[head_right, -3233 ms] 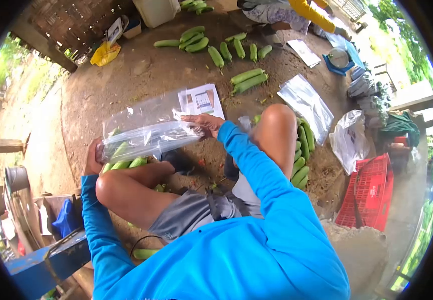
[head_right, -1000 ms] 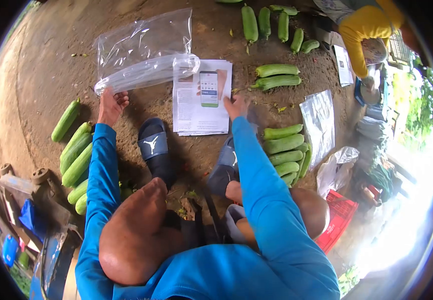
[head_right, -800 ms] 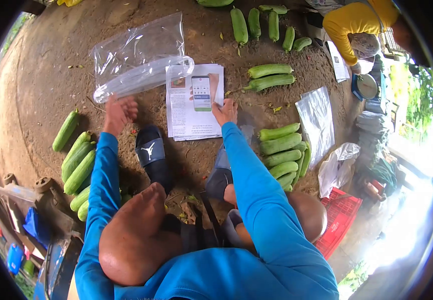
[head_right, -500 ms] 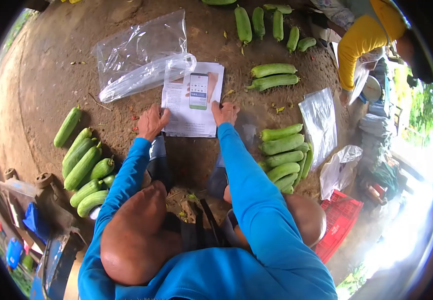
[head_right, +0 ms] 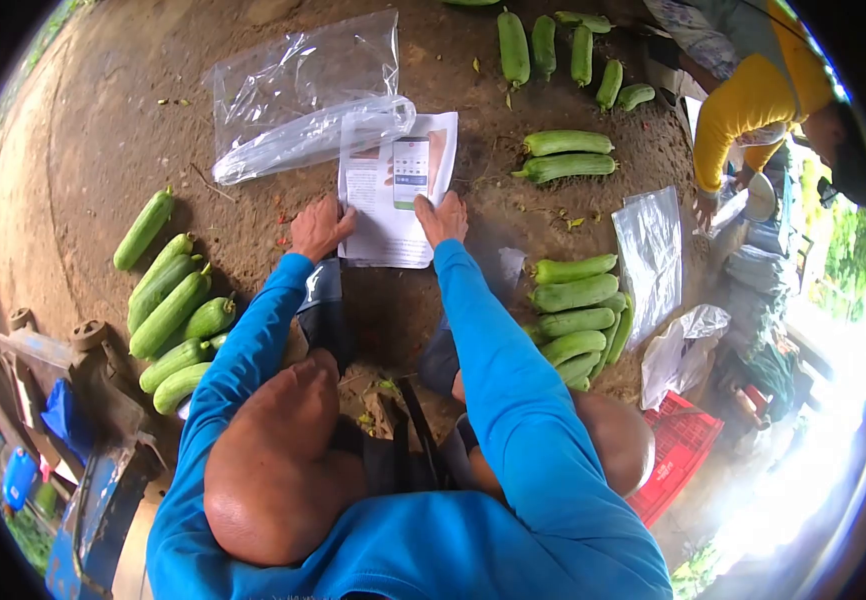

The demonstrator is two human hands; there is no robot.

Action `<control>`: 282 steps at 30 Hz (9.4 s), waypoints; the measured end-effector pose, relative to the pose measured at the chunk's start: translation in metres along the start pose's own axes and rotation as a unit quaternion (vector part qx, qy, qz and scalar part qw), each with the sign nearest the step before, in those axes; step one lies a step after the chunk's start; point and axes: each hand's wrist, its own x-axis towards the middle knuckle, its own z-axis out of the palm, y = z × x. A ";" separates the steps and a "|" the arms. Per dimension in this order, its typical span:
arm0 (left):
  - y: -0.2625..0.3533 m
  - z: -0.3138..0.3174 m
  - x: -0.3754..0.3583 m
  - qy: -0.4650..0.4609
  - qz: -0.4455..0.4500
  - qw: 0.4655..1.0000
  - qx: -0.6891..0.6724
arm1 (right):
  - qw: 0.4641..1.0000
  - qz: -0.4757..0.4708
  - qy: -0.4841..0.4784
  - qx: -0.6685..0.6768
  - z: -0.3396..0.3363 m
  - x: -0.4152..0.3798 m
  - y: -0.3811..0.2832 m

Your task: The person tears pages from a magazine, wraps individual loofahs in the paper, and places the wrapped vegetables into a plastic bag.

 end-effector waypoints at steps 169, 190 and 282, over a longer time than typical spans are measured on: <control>-0.039 -0.160 -0.245 0.290 -0.211 0.618 -0.700 | 0.772 -0.316 -0.536 0.130 0.049 -0.221 -0.191; -0.009 -0.143 -0.192 -0.016 0.287 0.952 -0.100 | 0.676 -0.201 -0.657 -0.267 -0.062 -0.123 -0.189; -0.205 -0.302 -0.303 0.099 -0.069 0.978 0.171 | 0.931 -0.248 0.149 -0.223 -0.055 0.141 0.052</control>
